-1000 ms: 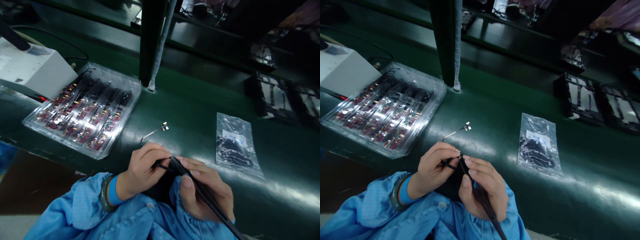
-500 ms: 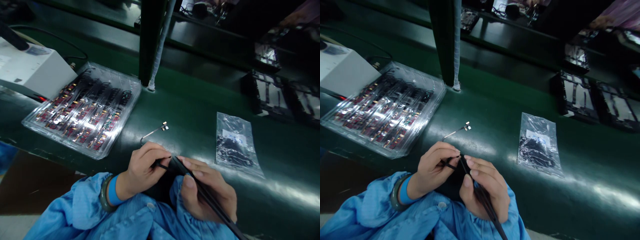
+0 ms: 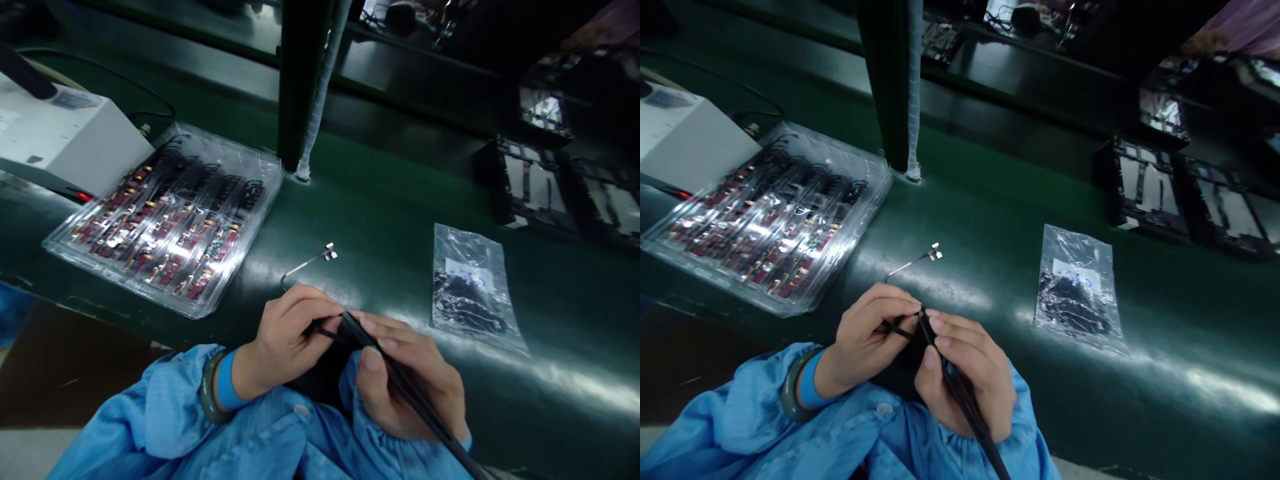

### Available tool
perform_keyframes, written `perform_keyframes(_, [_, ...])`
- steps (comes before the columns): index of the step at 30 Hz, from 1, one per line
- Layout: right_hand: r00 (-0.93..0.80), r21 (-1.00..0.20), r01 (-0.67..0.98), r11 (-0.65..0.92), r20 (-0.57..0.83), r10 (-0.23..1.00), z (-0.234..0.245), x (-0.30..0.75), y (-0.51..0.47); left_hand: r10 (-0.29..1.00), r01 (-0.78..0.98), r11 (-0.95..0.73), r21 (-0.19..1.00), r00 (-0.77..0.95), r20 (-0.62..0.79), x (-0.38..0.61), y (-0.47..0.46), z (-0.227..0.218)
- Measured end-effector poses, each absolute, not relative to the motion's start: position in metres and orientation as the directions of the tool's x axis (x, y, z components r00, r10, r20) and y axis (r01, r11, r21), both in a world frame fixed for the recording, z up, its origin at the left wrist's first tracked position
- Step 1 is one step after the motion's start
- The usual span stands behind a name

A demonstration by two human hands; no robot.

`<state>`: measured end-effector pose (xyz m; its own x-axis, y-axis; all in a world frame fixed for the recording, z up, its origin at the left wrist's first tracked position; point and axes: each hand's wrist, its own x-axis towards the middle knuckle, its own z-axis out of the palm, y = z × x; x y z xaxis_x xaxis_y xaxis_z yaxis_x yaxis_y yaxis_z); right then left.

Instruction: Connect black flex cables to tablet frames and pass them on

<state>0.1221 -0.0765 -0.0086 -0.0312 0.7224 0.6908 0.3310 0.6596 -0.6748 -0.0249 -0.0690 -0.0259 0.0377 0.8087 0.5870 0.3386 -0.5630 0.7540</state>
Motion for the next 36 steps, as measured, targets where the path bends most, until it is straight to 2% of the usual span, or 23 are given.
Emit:
perform_keyframes(7, [-0.011, -0.673, 0.339, 0.658, 0.696, 0.718, -0.0103, 0.1210, -0.0780, 0.820, 0.324, -0.550, 0.769, 0.038, 0.571, -0.0245, -0.0691, -0.0252])
perform_keyframes(20, [0.020, -0.797, 0.201, 0.569, 0.584, 0.811, -0.0099, 0.1273, -0.0799, 0.824, 0.323, -0.546, 0.773, 0.041, 0.565, -0.0241, -0.0687, -0.0249])
perform_keyframes(31, [0.014, -0.815, 0.206, 0.541, 0.555, 0.832, -0.0083, 0.1247, -0.0791, 0.828, 0.315, -0.543, 0.778, 0.044, 0.559, -0.0245, -0.0689, -0.0246])
perform_keyframes(36, [0.047, -0.813, 0.178, 0.554, 0.570, 0.821, -0.0129, 0.1266, -0.0796, 0.846, 0.248, -0.521, 0.817, 0.021, 0.533, -0.0231, -0.0681, -0.0237])
